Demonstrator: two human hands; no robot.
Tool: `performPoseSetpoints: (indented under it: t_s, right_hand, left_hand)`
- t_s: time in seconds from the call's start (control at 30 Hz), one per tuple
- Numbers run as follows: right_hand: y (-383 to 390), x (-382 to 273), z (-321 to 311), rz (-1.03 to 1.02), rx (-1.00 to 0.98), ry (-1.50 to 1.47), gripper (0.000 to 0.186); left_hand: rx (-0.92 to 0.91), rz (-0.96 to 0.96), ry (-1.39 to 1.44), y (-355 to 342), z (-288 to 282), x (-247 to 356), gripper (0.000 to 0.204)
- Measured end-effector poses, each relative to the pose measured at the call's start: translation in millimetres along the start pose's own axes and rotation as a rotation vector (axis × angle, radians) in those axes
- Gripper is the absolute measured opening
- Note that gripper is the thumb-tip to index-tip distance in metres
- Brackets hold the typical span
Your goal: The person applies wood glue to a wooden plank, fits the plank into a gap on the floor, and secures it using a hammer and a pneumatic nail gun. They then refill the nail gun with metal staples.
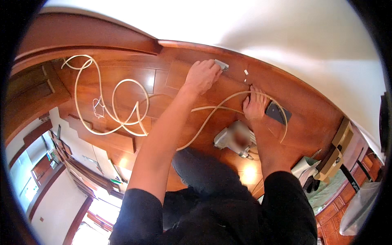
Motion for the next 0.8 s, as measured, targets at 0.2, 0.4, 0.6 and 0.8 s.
performPoseSetpoints:
  t_s: [0.2,0.4,0.6,0.8]
  right_hand:
    - [0.3,3.2,-3.7,-0.025,0.044,0.041,0.054]
    - [2.1,-22.9,-11.3,-0.116,0.162,0.153,0.053]
    - [17.8,-29.4,-6.6,-0.185,-0.050,0.017,0.053]
    - [158.9,-16.7,-46.6,-0.434,0.041,-0.165,0.066]
  left_hand:
    - [0.272,-0.669,1.141,123.0,-76.8,29.8,0.012]
    - [0.490,-0.734,1.496,296.8,-147.2,63.7,0.040]
    - [0.785,-0.704,1.178,502.9,-248.3,145.8,0.033]
    - [1.500,-0.750,0.803,728.7,-283.8,269.9,0.028]
Point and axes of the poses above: each hand's wrist, its own y-axis away from the middle knuckle, its own z-axis out of the palm, x = y × z, the point moved 6 cm from there along -y, towards the middle knuckle, and after that the axes turned 7 degrees about y, right-handed, at the moved point
